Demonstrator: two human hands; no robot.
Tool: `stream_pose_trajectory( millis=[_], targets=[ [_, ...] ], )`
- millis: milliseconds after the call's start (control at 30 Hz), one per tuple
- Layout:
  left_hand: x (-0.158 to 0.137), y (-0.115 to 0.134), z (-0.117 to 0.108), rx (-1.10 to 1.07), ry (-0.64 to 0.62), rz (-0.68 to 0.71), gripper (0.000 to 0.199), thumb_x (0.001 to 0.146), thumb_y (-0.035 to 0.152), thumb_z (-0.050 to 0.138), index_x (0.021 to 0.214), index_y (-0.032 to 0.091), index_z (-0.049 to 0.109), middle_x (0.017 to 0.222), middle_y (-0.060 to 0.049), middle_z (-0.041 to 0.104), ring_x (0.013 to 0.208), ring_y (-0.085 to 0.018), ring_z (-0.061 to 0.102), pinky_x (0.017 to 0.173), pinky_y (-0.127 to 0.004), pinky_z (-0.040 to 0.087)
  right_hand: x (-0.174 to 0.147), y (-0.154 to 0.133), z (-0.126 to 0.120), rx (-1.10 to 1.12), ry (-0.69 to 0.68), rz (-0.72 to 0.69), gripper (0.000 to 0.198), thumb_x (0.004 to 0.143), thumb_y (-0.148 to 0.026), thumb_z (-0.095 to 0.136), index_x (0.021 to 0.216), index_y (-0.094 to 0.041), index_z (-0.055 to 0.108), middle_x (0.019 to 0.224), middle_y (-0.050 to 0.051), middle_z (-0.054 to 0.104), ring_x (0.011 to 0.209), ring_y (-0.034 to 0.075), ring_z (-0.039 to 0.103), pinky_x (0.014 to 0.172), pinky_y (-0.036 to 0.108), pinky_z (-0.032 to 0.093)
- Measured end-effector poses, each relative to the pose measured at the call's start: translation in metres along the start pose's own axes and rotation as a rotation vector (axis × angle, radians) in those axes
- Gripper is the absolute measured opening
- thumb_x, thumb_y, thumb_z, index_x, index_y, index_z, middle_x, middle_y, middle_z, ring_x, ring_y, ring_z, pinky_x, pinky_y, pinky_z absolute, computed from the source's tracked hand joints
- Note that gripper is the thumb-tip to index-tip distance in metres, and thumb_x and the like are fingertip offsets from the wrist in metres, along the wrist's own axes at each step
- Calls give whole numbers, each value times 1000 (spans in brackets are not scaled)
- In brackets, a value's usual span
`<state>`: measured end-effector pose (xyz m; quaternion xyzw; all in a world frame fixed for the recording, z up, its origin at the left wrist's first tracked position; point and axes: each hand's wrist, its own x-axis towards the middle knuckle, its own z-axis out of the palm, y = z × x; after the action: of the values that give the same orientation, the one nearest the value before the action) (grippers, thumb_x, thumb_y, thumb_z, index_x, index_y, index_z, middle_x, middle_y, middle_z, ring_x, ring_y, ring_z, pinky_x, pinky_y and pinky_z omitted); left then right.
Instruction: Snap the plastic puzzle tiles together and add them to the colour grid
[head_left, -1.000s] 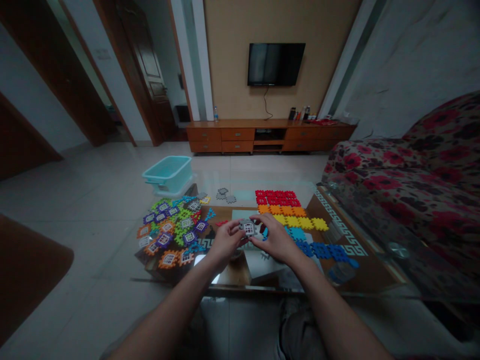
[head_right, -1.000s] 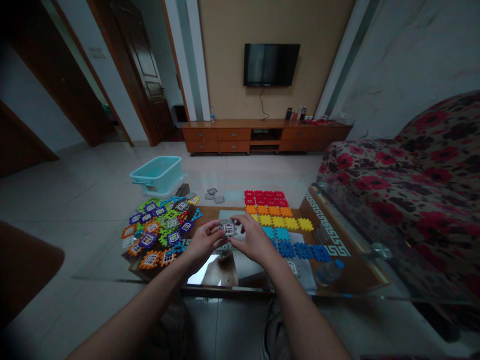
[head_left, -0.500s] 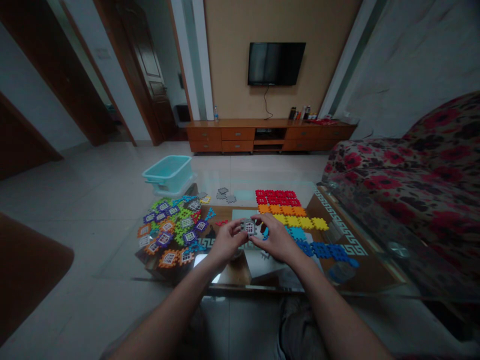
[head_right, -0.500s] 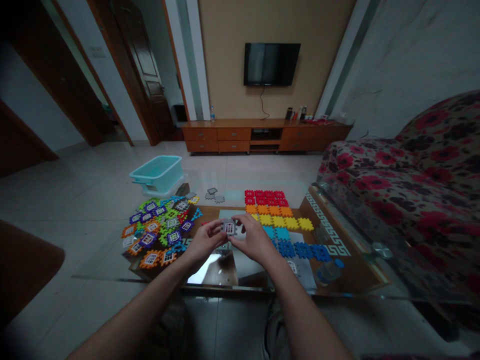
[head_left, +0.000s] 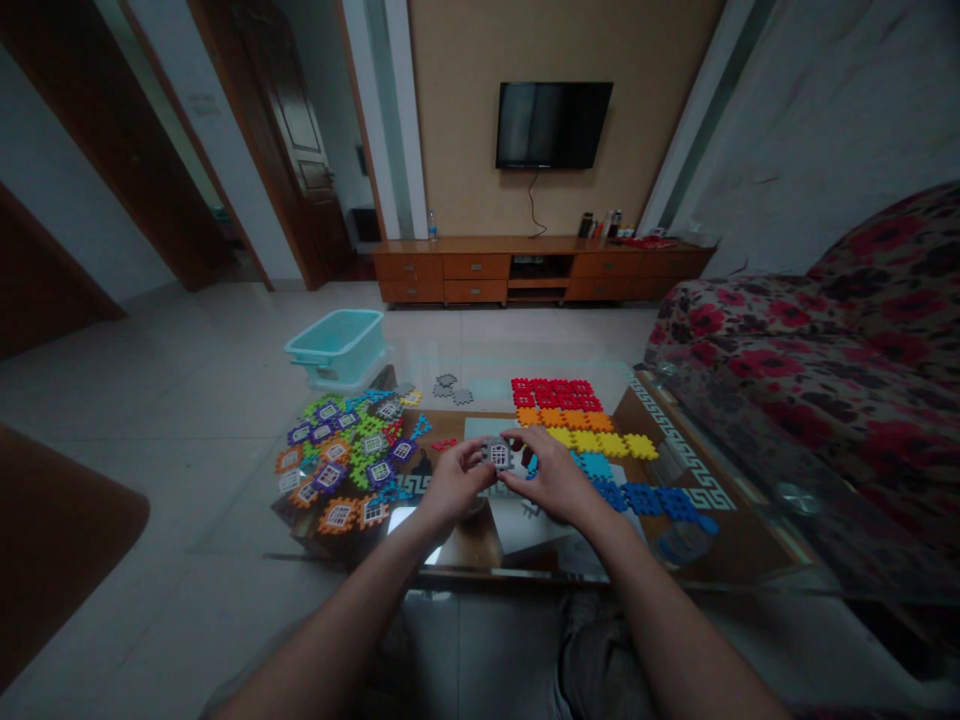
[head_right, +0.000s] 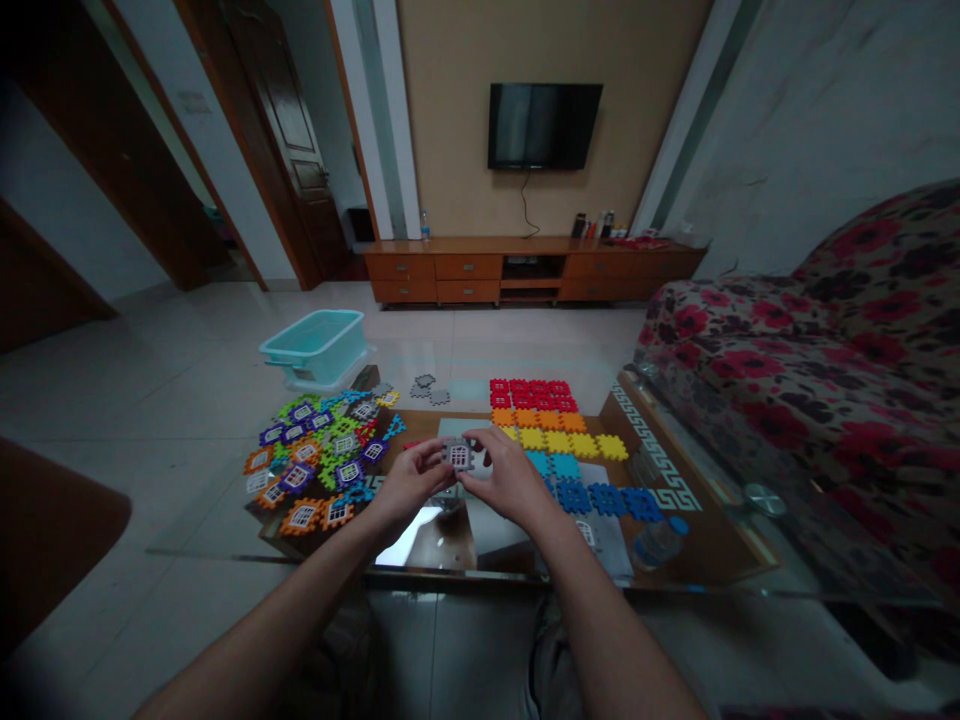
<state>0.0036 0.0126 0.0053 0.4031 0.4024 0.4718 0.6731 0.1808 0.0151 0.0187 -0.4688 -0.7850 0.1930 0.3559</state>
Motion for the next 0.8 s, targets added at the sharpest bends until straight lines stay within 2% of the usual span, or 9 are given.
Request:
stream_pose_trajectory(
  millis=[233,400,633,733,800],
  targets=[
    [1,-1,1,-26,-5,-2,39,71,11,74,109,13,66,103,-12,72,86,-16,68,80,-28,54,-1,1,1,-3,-8,5,46,75,-21,73,119,-21,59,106,5,63,88,18,60,81,33,49],
    [1,2,1,-58,28,-20,37,72,7,70,108,12,65,102,-12,72,86,-16,68,78,-28,54,-2,3,0,-17,-17,1,57,74,-22,74,127,-21,54,109,7,62,91,19,60,81,33,50],
    [-2,4,3,-34,-5,-20,35,71,11,73,106,13,66,99,-11,71,88,-17,68,81,-28,52,-3,5,0,-56,-22,-12,49,75,-22,71,121,-22,56,111,7,62,98,21,61,86,36,49],
    [1,2,1,-26,-18,-23,40,71,13,74,109,14,64,100,-11,70,90,-17,67,83,-30,52,-3,4,-1,-76,-29,-14,47,75,-21,70,120,-22,57,111,7,62,100,22,60,86,36,49],
    [3,-1,-2,19,-13,-32,50,70,15,74,118,14,59,103,-12,69,89,-18,66,85,-33,52,-3,5,-1,-93,-36,-5,46,75,-21,71,119,-22,57,111,7,61,102,22,60,87,36,49]
  ],
)
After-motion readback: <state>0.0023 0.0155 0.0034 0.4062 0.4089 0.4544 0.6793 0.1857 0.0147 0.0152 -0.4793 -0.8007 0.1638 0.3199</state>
